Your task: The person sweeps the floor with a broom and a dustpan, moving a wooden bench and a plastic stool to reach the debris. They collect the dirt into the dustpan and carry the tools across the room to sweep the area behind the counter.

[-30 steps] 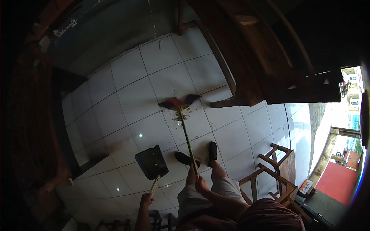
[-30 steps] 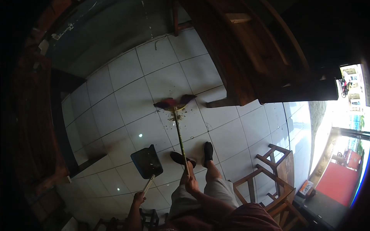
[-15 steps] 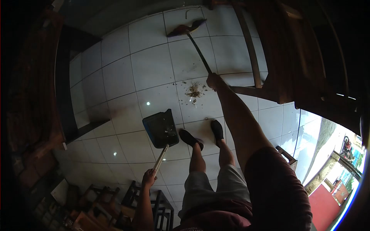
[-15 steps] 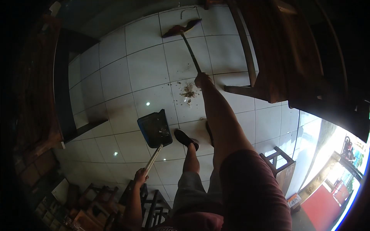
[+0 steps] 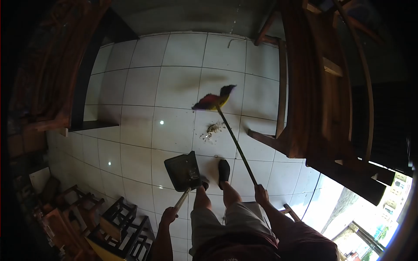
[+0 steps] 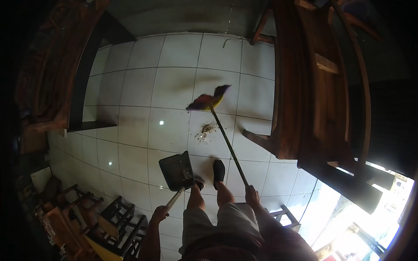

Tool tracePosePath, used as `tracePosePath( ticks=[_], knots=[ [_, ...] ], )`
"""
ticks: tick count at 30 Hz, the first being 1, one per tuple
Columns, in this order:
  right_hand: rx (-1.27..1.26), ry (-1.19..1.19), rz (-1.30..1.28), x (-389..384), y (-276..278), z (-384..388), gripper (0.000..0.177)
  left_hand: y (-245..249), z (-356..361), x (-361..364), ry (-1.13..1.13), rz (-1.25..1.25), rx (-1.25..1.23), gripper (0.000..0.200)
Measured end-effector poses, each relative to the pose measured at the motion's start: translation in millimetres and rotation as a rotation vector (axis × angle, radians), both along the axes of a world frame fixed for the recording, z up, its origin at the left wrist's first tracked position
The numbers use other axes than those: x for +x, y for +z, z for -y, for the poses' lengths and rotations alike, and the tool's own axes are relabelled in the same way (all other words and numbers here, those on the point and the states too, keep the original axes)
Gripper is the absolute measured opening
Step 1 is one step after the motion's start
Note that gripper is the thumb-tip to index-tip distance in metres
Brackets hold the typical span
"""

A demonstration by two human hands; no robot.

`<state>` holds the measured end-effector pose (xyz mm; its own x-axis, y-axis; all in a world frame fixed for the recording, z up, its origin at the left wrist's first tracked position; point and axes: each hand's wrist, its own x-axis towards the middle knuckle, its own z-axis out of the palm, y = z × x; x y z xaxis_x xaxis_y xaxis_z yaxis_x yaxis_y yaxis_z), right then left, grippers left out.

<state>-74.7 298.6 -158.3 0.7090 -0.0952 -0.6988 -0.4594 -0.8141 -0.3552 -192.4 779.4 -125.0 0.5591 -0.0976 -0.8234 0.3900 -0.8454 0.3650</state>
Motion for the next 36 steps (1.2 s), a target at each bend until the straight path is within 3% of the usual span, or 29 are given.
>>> tracePosePath(
  ticks=[1, 2, 4, 5, 6, 7, 8, 10, 12, 14, 15, 18, 20, 21, 22, 23, 25, 27, 29, 32, 34, 36],
  knots=[
    [-0.055, 0.008, -0.015, 40.8, -6.2, -17.0, 0.018, 8.4, 8.4, 1.8, 0.225, -0.128, 0.03, 0.044],
    [-0.044, 0.171, 0.13, 78.6, -26.8, -31.0, 0.021, 23.2, 20.2, 1.6, 0.457, -0.265, 0.066, 0.045],
    [-0.028, 0.13, 0.213, 166.5, -61.4, -78.6, 0.03, 49.8, 31.7, 6.4, 0.567, -0.346, 0.088, 0.046],
    [0.048, -0.107, 0.195, 213.4, -78.2, -118.0, 0.032, 56.8, 22.6, 10.4, 0.651, -0.404, 0.081, 0.047],
    [0.109, -0.11, 0.273, 258.9, -77.5, -140.8, 0.033, 63.3, 32.4, 8.2, 0.663, -0.43, 0.109, 0.047],
    [-0.034, 0.203, 0.743, 288.8, -157.9, -151.8, 0.029, 68.4, 37.0, 5.3, 0.682, -0.437, 0.114, 0.047],
    [0.093, -0.055, 0.453, 334.3, -129.9, -174.9, 0.027, 70.0, 40.7, 1.7, 0.698, -0.445, 0.12, 0.047],
    [0.094, -0.022, 0.395, 392.5, -148.9, -201.0, 0.021, 69.3, 44.7, -4.1, 0.706, -0.456, 0.148, 0.046],
    [0.098, -0.087, 0.134, 407.7, -100.5, -230.7, 0.018, 62.7, 29.9, -24.7, 0.704, -0.431, 0.115, 0.044],
    [-0.102, 0.428, -0.128, 384.4, -139.8, -206.9, 0.016, 64.1, 44.6, -18.9, 0.756, -0.437, 0.119, 0.044],
    [-0.126, 0.451, -0.119, 394.4, -156.8, -193.5, 0.016, 69.4, 55.0, -7.4, 0.747, -0.444, 0.154, 0.044],
    [-0.165, 0.568, -0.08, 183.6, -103.2, -91.7, 0.022, 49.3, 66.1, -24.8, 0.764, -0.437, 0.154, 0.044],
    [-0.166, 0.651, -0.068, 23.7, -78.8, 16.7, 0.025, 47.3, 67.0, -11.9, 0.8, -0.413, 0.122, 0.044],
    [-0.158, 0.7, -0.072, 25.1, -93.3, 25.1, 0.027, 52.4, 69.0, -14.6, 0.819, -0.42, 0.111, 0.044],
    [-0.13, 0.618, -0.099, -2.4, -68.5, 49.6, 0.024, 50.5, 67.8, -17.9, 0.861, -0.409, 0.115, 0.044],
    [-0.149, 0.215, -0.169, 4.5, -2.7, 33.3, 0.028, 46.3, 66.8, -23.7, 0.864, -0.395, 0.076, 0.043],
    [-0.189, 0.14, -0.18, -3.0, 48.4, 25.6, 0.032, 49.4, 70.3, -36.8, 0.938, -0.383, 0.008, 0.043],
    [-0.141, 0.164, -0.108, 4.6, 47.2, 22.1, 0.026, 44.9, 72.1, -35.5, 0.929, -0.342, 0.02, 0.042],
    [-0.047, 0.272, -0.015, 15.3, 21.8, 12.8, 0.017, 51.1, 77.0, -37.5, 0.902, -0.317, 0.018, 0.042],
    [-0.046, 0.501, 0.108, 70.9, -44.7, -52.3, 0.021, 57.0, 85.8, -37.9, 1.019, -0.399, 0.011, 0.033],
    [0.033, 0.554, 0.112, 129.4, -86.0, -119.9, 0.022, 42.5, 90.2, -58.3, 0.768, -0.175, -0.04, 0.03],
    [0.012, 0.553, 0.092, 192.5, -100.6, -194.9, 0.023, 52.1, 91.0, -54.2, 0.746, -0.225, -0.027, 0.036]
  ],
)
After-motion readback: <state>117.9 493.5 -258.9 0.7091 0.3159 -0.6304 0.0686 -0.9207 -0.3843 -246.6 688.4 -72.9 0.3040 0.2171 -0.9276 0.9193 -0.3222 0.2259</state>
